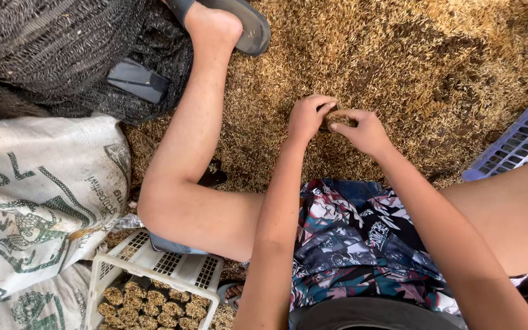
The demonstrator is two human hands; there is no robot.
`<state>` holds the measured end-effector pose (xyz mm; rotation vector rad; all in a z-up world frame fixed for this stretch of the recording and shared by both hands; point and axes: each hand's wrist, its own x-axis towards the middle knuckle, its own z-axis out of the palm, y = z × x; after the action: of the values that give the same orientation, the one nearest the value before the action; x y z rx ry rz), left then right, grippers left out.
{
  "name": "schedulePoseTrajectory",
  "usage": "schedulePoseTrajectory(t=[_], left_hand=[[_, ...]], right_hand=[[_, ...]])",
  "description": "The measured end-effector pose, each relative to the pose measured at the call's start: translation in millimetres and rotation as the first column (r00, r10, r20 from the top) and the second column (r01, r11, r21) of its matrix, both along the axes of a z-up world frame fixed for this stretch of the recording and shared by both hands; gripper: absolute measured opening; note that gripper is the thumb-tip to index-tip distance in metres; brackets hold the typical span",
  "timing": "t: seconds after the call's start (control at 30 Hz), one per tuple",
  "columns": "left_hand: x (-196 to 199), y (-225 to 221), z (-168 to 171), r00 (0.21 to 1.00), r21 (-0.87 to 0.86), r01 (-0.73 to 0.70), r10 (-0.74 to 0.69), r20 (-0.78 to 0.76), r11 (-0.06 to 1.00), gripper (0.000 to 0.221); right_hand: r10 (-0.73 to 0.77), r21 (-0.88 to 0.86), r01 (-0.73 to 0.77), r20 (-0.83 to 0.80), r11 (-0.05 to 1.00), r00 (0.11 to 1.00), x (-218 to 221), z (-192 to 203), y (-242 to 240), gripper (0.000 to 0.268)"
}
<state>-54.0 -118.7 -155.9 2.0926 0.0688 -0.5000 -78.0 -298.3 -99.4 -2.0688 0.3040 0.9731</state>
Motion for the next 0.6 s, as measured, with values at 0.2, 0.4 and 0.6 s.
schedulePoseTrajectory(t=[0.2, 0.4, 0.6], left_hand=[[-4, 14, -17, 0.981, -0.102, -0.143, 0.155, 0.116, 0.984, 0.028], [-7, 24, 1, 0.98, 0.117, -0.143, 0.157, -0.121, 0.983, 0.033], [-4, 21, 18, 0.957, 0.194, -0.097, 0.145, -0.25, 0.976, 0.039]], right_hand=[[-0.054, 0.008, 0.055, 0.361, 0.998, 0.931, 1, 7, 21, 0.054], [-0.045, -0.033, 0.061, 0.365, 0.998, 0.93, -9, 14, 10, 0.054], [-0.169, 0.079, 0.156, 0.199, 0.985, 0.965, -2, 32, 21, 0.045]])
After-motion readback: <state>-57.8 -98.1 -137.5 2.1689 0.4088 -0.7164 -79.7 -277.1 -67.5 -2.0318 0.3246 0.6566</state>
